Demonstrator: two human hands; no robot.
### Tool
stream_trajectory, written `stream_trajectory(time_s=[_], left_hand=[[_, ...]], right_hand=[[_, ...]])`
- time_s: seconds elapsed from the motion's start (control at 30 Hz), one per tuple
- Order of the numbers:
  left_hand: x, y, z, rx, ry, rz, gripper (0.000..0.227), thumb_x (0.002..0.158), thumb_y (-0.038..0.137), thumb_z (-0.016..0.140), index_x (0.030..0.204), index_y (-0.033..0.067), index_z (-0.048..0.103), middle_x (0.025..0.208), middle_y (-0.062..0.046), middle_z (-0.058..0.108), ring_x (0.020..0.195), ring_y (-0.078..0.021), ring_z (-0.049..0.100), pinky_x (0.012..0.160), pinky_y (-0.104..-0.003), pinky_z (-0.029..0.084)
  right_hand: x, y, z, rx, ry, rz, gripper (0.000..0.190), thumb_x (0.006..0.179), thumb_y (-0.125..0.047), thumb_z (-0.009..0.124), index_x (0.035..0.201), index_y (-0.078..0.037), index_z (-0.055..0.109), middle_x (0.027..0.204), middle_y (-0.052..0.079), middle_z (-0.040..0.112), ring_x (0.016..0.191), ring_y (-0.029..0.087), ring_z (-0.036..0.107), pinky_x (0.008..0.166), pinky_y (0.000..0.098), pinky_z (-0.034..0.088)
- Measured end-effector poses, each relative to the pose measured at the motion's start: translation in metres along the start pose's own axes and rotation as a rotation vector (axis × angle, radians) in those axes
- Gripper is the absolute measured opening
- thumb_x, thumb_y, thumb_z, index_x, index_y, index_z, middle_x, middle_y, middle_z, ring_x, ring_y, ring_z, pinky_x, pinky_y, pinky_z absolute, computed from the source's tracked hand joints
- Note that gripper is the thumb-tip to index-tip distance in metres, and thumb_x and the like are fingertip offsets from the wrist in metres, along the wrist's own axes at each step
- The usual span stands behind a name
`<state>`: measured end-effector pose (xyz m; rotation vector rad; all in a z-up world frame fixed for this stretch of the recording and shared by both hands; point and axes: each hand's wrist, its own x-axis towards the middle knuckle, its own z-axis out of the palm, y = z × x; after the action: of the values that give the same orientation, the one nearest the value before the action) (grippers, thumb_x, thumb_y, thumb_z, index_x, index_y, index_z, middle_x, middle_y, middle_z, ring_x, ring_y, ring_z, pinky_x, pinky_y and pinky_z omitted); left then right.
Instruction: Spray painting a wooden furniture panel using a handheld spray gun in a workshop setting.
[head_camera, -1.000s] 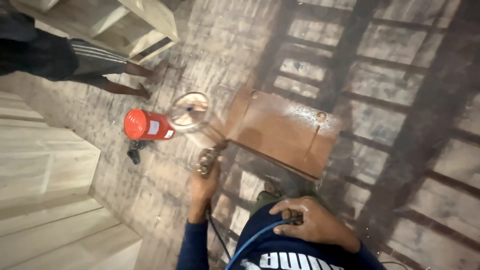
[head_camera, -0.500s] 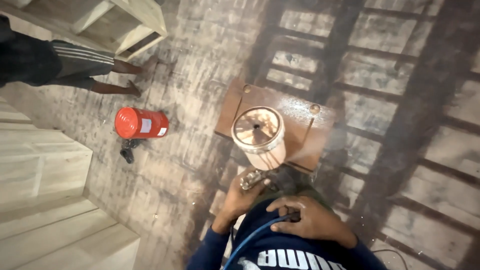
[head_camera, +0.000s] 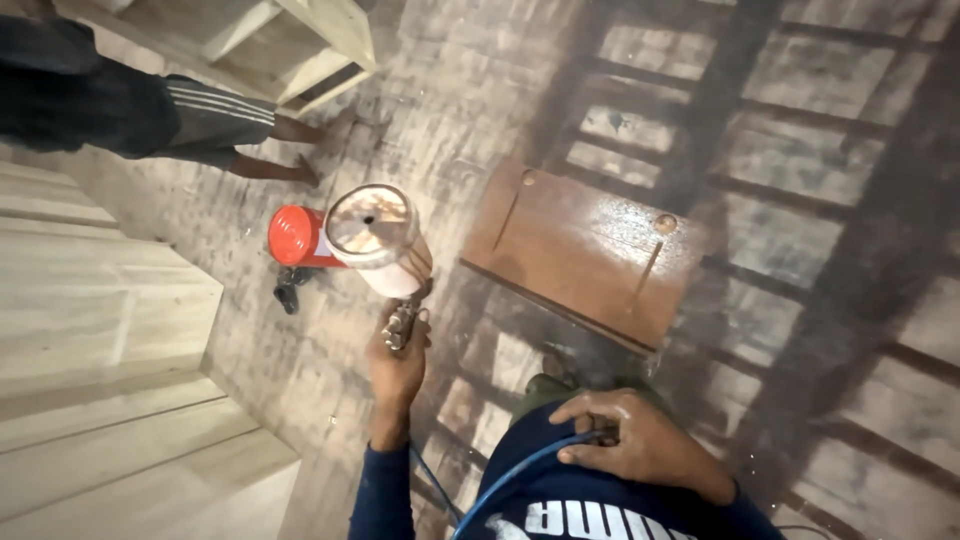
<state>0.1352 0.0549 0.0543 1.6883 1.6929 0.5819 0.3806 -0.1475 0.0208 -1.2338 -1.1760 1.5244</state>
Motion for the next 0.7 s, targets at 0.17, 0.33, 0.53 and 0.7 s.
stream_trajectory(time_s=[0.17,0.33,0.53,0.7], left_hand=[[-0.019,-0.054,0.021,0.005,-0.178,0.166,0.031,0.090,0.009,0.068,0.120,0.0035,0.065,0.095,-0.005,0.074,0.081,-0.0133,0.069,0.069,-0.031,0.055],[-0.065,-0.006,0.047,-0.138,-0.421,0.172,0.022,0.091,0.007,0.066,0.112,0.0048,0.070,0.090,-0.003,0.075,0.077,-0.0107,0.067,0.065,-0.030,0.056],[-0.062,-0.006,0.044,-0.239,-0.676,-0.007,0.020,0.094,0.015,0.073,0.110,0.0035,0.071,0.079,0.002,0.069,0.066,-0.0069,0.056,0.056,-0.028,0.046],[-0.028,-0.069,0.011,-0.133,-0.366,0.086,0.025,0.093,0.015,0.070,0.116,0.0049,0.071,0.080,0.002,0.071,0.066,-0.0064,0.061,0.058,-0.026,0.050]], right_hand=[[0.000,-0.006,0.004,-0.035,0.009,-0.006,0.042,0.072,-0.028,0.090,0.108,-0.011,0.078,0.078,0.001,0.072,0.071,0.010,0.066,0.064,0.0269,0.054],[0.000,-0.005,0.011,-0.044,-0.015,-0.015,0.041,0.073,-0.027,0.090,0.108,-0.010,0.077,0.076,0.002,0.070,0.069,0.012,0.065,0.064,0.0278,0.052],[-0.002,-0.007,0.014,-0.024,-0.040,0.079,0.043,0.073,-0.028,0.090,0.110,-0.011,0.078,0.080,-0.001,0.071,0.072,0.009,0.067,0.066,0.0261,0.055],[-0.001,0.002,0.019,0.027,-0.032,0.016,0.043,0.074,-0.025,0.090,0.110,-0.009,0.076,0.077,0.001,0.069,0.069,0.009,0.063,0.062,0.0253,0.054]])
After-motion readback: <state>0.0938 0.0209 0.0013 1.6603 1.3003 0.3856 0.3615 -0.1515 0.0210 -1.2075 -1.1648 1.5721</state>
